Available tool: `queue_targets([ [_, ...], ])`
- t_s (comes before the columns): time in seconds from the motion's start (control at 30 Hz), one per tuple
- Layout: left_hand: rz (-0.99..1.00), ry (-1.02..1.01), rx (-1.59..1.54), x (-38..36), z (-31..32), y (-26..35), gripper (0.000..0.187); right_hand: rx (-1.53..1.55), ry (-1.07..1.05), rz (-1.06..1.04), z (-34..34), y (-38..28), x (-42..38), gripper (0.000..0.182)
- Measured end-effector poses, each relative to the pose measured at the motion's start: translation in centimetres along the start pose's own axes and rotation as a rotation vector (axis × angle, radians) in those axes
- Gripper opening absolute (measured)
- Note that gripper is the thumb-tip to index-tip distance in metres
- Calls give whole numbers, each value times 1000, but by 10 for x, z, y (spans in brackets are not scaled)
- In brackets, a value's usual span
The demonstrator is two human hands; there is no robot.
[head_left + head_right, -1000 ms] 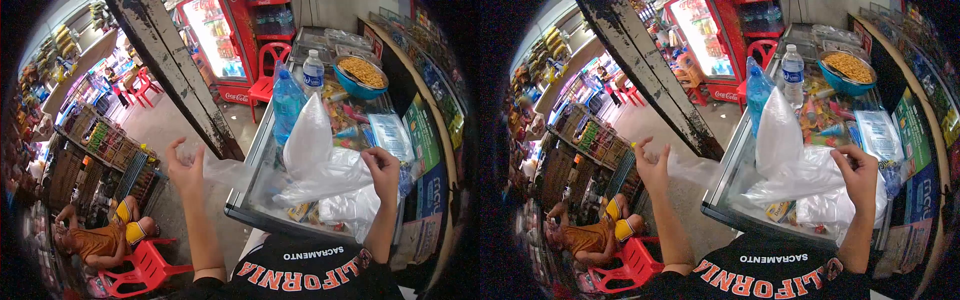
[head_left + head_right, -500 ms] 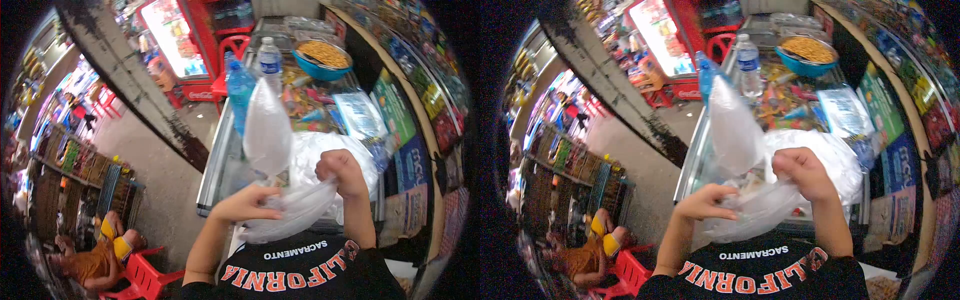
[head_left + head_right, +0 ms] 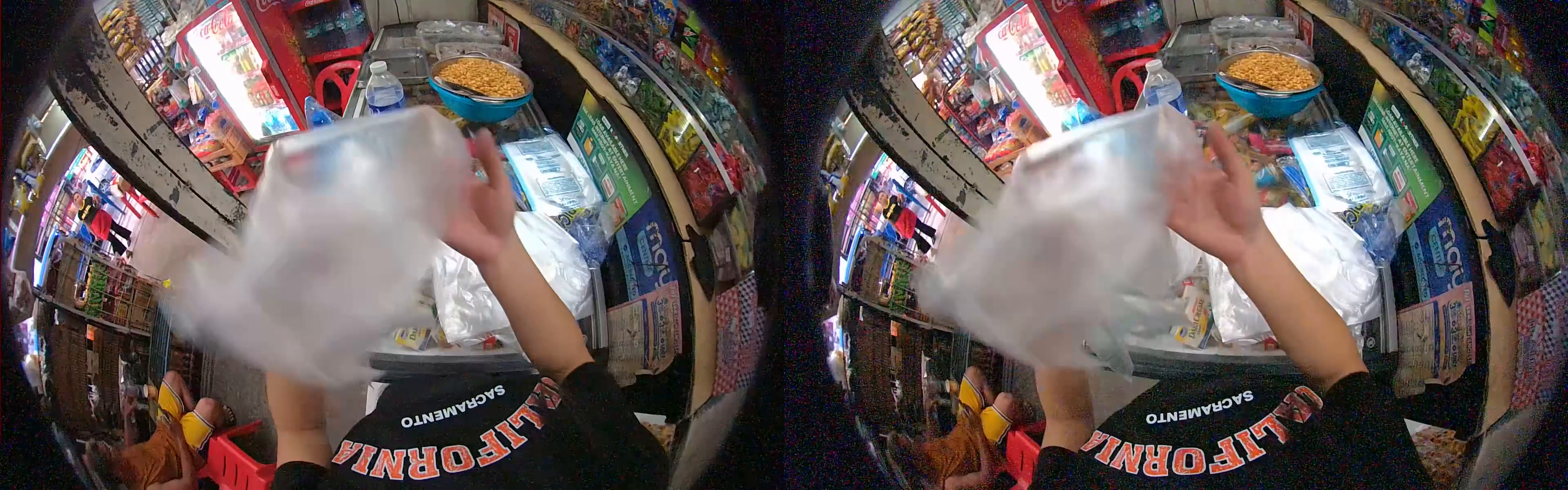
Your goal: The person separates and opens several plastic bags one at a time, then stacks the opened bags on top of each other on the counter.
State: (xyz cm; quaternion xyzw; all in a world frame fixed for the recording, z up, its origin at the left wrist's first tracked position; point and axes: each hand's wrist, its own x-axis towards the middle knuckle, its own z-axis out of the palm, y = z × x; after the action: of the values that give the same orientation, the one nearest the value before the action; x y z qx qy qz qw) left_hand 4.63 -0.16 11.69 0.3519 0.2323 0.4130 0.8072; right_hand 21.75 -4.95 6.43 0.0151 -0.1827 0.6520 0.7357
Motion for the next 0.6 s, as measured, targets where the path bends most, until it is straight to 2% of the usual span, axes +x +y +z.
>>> queue_targets([
  [0.03,-33,-50,16,18,-21,-6,33,23,-41,93,-6,-1,10,36],
  [0.07,-65,-100,32,39,-50,-13,33,29,-40,97,-21,1,17,36],
  [0.13,-127,-204,61,77,-103,-26,33,173,-171,237,-53,4,30,32],
  [0.17,-157,-260,74,85,-113,-28,34,154,-8,227,-50,7,24,29],
  [0.2,-155,-259,70,85,-114,-30,34,151,-6,231,-55,8,18,29],
  [0.27,-66,-79,544,77,-114,-49,34,103,198,155,-83,9,0,27],
  [0.3,18,-17,453,73,-109,-68,30,59,140,126,-115,12,-13,29],
  [0.33,1,-15,446,70,-111,-79,30,59,158,124,-129,21,-21,29],
  [0.4,114,29,484,65,-117,-96,27,-297,584,85,-142,40,-27,33],
  [0.43,151,29,565,65,-117,-99,27,-254,672,13,-107,46,-24,30],
  [0.47,144,29,559,68,-121,-101,27,-258,681,14,-112,50,-25,30],
  [0.53,-24,-19,468,78,-130,-98,28,-537,599,-140,-121,55,-25,26],
  [0.6,-38,10,490,85,-128,-99,27,-434,600,-187,-125,55,-22,24],
])
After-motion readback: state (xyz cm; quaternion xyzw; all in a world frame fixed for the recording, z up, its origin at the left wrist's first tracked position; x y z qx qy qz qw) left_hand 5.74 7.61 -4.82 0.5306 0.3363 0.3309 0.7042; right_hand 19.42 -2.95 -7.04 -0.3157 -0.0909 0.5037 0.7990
